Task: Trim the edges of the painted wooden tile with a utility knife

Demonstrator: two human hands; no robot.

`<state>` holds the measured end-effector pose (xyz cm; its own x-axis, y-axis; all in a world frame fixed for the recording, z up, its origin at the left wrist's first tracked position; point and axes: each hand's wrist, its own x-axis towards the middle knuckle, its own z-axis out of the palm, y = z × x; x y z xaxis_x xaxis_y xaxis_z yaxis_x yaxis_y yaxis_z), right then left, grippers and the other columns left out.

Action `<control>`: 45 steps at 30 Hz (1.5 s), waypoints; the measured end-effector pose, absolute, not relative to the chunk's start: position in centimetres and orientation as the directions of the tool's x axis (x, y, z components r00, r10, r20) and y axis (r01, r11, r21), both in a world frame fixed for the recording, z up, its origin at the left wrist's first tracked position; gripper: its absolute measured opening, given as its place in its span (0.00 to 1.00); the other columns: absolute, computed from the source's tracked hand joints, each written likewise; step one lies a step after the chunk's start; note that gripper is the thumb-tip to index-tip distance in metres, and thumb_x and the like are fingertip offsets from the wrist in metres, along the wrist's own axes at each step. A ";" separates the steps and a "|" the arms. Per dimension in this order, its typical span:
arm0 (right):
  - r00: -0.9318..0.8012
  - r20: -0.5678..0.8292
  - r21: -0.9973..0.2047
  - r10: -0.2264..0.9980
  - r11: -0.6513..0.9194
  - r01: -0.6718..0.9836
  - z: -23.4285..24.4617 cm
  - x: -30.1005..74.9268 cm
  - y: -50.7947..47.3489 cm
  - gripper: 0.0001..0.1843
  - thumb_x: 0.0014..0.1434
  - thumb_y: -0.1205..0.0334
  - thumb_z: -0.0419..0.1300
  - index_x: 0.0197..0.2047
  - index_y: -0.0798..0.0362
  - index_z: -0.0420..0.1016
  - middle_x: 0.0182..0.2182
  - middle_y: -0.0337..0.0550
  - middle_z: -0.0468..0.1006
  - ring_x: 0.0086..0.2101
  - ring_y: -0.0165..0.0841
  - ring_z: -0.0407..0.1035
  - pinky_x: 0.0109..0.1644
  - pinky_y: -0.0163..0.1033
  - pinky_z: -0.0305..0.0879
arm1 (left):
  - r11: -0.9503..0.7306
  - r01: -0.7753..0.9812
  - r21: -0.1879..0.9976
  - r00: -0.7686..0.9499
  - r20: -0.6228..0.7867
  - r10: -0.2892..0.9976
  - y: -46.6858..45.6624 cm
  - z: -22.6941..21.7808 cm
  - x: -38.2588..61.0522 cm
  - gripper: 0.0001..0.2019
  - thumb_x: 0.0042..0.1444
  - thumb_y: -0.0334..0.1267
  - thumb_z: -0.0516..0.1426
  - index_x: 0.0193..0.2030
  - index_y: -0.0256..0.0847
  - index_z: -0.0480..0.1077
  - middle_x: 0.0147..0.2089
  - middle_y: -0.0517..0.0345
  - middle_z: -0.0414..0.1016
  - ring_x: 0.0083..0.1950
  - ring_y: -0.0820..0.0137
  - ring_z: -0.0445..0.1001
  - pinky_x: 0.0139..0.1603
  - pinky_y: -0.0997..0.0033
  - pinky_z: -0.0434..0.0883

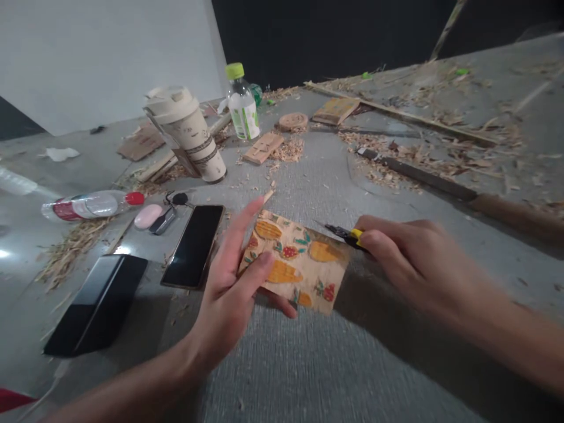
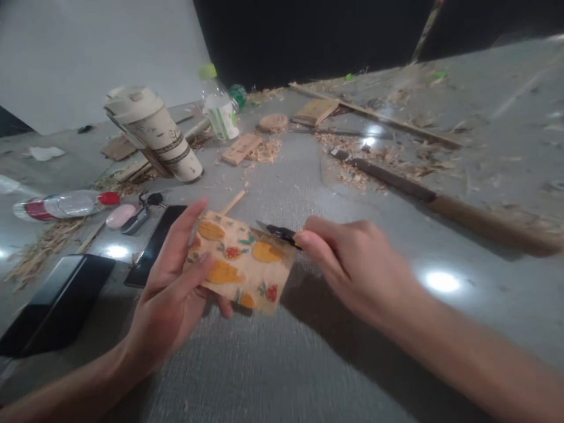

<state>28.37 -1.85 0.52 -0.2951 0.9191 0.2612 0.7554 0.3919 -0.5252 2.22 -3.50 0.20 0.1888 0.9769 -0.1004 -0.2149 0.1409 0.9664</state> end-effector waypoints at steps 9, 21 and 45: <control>-0.368 0.391 -0.364 0.843 0.509 0.780 1.7 27.9 -2.9 0.29 0.81 0.43 0.45 0.28 0.46 0.60 0.15 0.34 0.63 0.14 0.31 0.57 0.20 0.40 0.48 | -0.021 -0.170 0.985 0.190 0.053 0.980 -4.1 0.7 2.3 0.30 0.64 0.33 0.67 0.66 0.59 0.59 0.50 0.59 0.80 0.42 0.58 0.89 0.30 0.61 0.90; -0.491 0.331 -0.361 0.806 0.589 0.723 1.5 26.6 -4.6 0.30 0.82 0.39 0.46 0.34 0.49 0.72 0.20 0.35 0.72 0.17 0.31 0.66 0.24 0.40 0.49 | -0.374 0.025 0.927 0.135 0.367 0.920 -4.8 0.2 2.7 0.40 0.53 0.31 0.77 0.63 0.62 0.62 0.49 0.64 0.80 0.41 0.64 0.89 0.37 0.66 0.90; -0.458 0.221 -0.459 0.861 0.506 0.730 1.2 25.6 -5.2 0.35 0.81 0.35 0.41 0.35 0.49 0.73 0.22 0.39 0.76 0.17 0.31 0.68 0.24 0.40 0.49 | -0.427 0.244 0.871 -0.015 0.444 0.896 -4.7 0.1 2.8 0.42 0.45 0.44 0.82 0.66 0.61 0.71 0.65 0.57 0.73 0.50 0.62 0.84 0.40 0.65 0.87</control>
